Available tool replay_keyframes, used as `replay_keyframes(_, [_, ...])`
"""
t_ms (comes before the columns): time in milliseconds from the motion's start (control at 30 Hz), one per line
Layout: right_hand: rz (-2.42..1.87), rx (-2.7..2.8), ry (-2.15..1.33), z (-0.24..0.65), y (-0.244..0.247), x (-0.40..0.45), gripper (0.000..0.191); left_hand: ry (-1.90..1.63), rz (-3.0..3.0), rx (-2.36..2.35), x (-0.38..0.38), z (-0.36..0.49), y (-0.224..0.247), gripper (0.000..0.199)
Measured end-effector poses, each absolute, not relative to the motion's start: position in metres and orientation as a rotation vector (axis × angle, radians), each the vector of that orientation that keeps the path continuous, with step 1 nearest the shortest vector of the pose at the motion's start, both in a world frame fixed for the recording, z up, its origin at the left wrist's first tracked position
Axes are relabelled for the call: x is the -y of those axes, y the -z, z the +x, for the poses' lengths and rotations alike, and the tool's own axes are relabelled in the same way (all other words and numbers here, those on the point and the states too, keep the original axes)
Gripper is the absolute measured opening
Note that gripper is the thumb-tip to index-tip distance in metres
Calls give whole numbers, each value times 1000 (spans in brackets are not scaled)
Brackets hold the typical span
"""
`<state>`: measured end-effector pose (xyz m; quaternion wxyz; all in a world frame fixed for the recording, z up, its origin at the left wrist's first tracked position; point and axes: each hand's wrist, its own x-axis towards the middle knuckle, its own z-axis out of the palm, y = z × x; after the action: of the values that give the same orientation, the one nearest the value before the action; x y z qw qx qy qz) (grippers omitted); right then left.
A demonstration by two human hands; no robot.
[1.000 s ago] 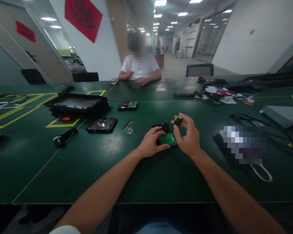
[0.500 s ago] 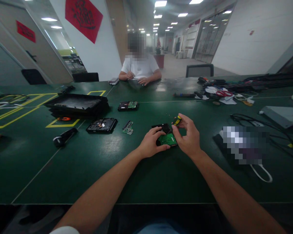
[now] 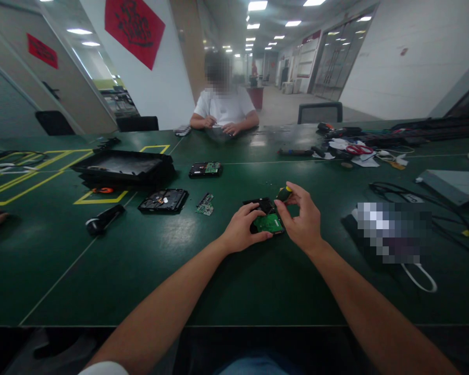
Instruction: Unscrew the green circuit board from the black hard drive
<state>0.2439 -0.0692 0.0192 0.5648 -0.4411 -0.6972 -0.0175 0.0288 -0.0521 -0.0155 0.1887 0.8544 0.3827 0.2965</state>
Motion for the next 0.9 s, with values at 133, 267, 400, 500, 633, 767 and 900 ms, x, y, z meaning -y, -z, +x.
replay_keyframes(133, [-1027, 1676, 68, 244, -21, 71, 54, -838, 2402, -1079, 53, 29, 15, 66])
replay_keyframes(267, [-1003, 1653, -6, 243, -21, 71, 56, -837, 2413, -1084, 53, 30, 14, 67])
replay_keyframes(400, [-1021, 1646, 48, 244, -20, 70, 54, -838, 2423, -1082, 53, 30, 16, 67])
replay_keyframes(500, [-1013, 1654, 61, 244, -20, 70, 52, -843, 2428, -1081, 53, 30, 16, 66])
replay_keyframes(633, [-984, 1647, -16, 243, -19, 70, 56, -831, 2428, -1091, 53, 30, 15, 66])
replay_keyframes(767, [-1008, 1662, 54, 244, -20, 69, 53, -834, 2424, -1081, 54, 30, 14, 65])
replay_keyframes(900, [-1003, 1667, 70, 244, -21, 70, 51, -833, 2420, -1082, 54, 30, 13, 65])
